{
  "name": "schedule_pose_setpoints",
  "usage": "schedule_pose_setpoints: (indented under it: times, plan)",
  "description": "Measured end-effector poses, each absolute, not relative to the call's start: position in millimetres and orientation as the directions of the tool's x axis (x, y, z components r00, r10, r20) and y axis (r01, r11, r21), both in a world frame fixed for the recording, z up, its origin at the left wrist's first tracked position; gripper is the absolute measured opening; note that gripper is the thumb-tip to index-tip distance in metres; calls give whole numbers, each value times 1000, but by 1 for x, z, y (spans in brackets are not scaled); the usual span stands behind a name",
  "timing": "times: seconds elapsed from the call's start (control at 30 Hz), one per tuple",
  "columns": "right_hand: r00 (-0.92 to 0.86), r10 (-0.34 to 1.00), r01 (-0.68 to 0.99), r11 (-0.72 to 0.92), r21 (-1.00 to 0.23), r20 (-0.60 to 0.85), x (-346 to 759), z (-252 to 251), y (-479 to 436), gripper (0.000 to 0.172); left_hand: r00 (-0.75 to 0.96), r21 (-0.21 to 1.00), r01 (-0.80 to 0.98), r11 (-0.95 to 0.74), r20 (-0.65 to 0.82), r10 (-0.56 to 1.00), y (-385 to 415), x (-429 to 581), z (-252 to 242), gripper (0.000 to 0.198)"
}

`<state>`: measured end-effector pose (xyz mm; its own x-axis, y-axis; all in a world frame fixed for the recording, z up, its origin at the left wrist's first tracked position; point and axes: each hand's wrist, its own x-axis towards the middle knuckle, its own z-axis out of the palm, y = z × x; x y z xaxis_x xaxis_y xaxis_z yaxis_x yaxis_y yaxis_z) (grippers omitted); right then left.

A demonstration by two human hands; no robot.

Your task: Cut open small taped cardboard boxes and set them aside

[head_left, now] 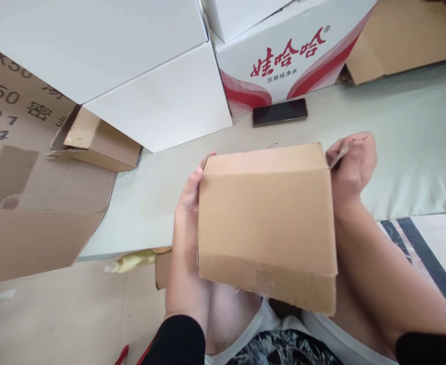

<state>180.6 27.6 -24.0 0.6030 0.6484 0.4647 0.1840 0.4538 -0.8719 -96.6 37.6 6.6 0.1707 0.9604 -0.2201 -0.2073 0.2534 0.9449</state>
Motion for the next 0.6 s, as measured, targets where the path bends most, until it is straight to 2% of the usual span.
schedule_pose_setpoints:
  times: [0.13, 0.27, 0.37, 0.43, 0.5, 0.53, 0.6]
  plan:
    - [442, 727, 508, 280, -815, 525, 188, -25, 23, 42, 300, 900, -241, 363, -286, 910, 33, -101, 15, 87]
    - [236, 859, 713, 164, -682, 454, 193, -30, 27, 26, 307, 870, -435, 233, -100, 946, 34, -97, 19, 92]
    - [248, 865, 741, 121, -661, 436, 193, -37, 35, 18, 275, 854, -488, 178, -43, 961, 36, -92, 19, 88]
    - [343, 855, 666, 69, -743, 388, 194, -39, 38, 36, 212, 870, -466, 164, -71, 975, 39, -94, 17, 81]
    - [408, 885, 480, 0, -877, 224, 195, -38, 39, 51, 137, 882, -458, 106, -47, 989, 40, -100, 15, 77]
    - [394, 913, 351, -42, -935, 106, 195, -36, 38, 52, 102, 884, -463, 61, -15, 995, 41, -104, 15, 75]
    - [252, 960, 91, -147, -985, -120, 196, -30, 34, 47, 61, 878, -479, -13, 48, 997, 41, -112, 14, 71]
